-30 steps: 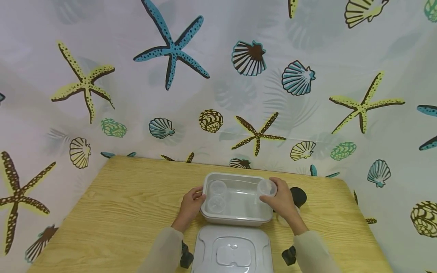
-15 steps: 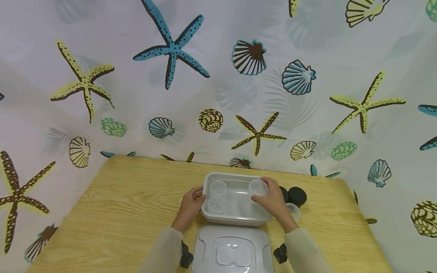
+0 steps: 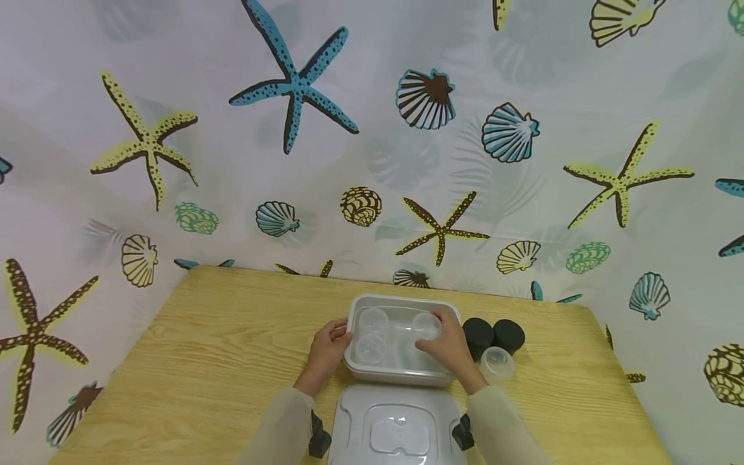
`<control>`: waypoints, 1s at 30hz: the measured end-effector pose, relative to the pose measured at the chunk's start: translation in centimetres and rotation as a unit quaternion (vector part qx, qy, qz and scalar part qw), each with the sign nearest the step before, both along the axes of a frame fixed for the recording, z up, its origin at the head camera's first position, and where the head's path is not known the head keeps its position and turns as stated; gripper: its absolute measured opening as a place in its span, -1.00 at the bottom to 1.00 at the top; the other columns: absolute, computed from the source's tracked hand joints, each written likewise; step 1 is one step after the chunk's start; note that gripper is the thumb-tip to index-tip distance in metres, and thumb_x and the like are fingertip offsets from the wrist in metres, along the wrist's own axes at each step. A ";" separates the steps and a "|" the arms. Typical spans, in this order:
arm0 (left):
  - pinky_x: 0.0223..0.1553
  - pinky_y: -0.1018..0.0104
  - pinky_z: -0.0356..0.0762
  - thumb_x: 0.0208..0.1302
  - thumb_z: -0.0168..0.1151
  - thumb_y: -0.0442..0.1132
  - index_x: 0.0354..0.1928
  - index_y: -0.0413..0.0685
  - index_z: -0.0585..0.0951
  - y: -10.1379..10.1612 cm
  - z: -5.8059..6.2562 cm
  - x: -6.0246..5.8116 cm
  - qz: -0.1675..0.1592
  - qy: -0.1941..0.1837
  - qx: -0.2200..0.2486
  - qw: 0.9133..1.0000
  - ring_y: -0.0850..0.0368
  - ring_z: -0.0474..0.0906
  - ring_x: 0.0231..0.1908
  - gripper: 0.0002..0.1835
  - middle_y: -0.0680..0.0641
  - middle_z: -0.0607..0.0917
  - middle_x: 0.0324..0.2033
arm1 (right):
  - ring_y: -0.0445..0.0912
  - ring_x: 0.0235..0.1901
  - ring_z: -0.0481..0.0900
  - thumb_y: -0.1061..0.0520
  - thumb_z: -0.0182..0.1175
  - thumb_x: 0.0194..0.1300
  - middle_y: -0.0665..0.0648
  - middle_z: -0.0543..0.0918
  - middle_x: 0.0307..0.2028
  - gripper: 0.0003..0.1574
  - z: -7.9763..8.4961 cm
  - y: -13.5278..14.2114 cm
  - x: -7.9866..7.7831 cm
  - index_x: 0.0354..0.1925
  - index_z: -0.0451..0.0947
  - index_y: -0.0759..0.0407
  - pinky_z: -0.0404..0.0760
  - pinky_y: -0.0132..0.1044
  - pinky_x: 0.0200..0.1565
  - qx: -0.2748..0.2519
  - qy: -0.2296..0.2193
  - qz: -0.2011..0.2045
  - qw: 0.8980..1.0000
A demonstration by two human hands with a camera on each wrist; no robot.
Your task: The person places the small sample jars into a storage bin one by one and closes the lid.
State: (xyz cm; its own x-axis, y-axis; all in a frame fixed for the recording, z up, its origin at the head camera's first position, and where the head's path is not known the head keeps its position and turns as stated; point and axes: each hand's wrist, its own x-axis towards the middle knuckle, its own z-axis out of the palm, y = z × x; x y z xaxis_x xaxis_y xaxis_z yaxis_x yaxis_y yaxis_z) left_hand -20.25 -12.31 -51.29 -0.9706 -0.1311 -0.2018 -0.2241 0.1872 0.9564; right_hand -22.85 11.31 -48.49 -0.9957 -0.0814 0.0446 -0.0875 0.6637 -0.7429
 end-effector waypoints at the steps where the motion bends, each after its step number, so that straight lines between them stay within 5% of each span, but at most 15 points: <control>1: 0.01 0.11 0.57 0.39 0.04 -0.32 0.27 -0.23 0.39 0.0 0.0 0.0 -0.001 -0.002 0.001 1.000 -0.16 0.53 0.09 -0.57 -0.34 0.55 0.11 | 0.19 0.15 0.43 0.21 0.46 -0.10 0.34 0.48 0.14 -0.15 -0.2 -0.2 0.0 0.16 0.35 0.36 0.39 0.07 0.20 -0.001 -0.003 0.001 1.000; 30: 0.03 0.10 0.57 0.38 0.04 -0.36 0.25 -0.28 0.40 -0.1 -0.3 0.1 -0.004 0.017 0.005 1.000 -0.17 0.54 0.08 -0.59 -0.35 0.58 0.07 | 0.26 0.15 0.40 0.26 0.47 -0.16 0.41 0.45 0.12 -0.13 -1.8 -3.2 -1.5 0.13 0.34 0.45 0.38 0.11 0.20 -0.007 -0.003 0.035 0.999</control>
State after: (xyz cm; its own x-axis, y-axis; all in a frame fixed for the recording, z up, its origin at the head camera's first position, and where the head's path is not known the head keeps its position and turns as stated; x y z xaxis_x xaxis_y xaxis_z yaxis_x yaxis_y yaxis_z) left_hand -20.14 -12.41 -51.55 -0.9779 -0.1211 -0.1703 -0.1903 0.1798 0.9651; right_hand -24.33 8.16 -50.26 -0.9878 -0.1503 0.0394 -0.1282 0.6450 -0.7534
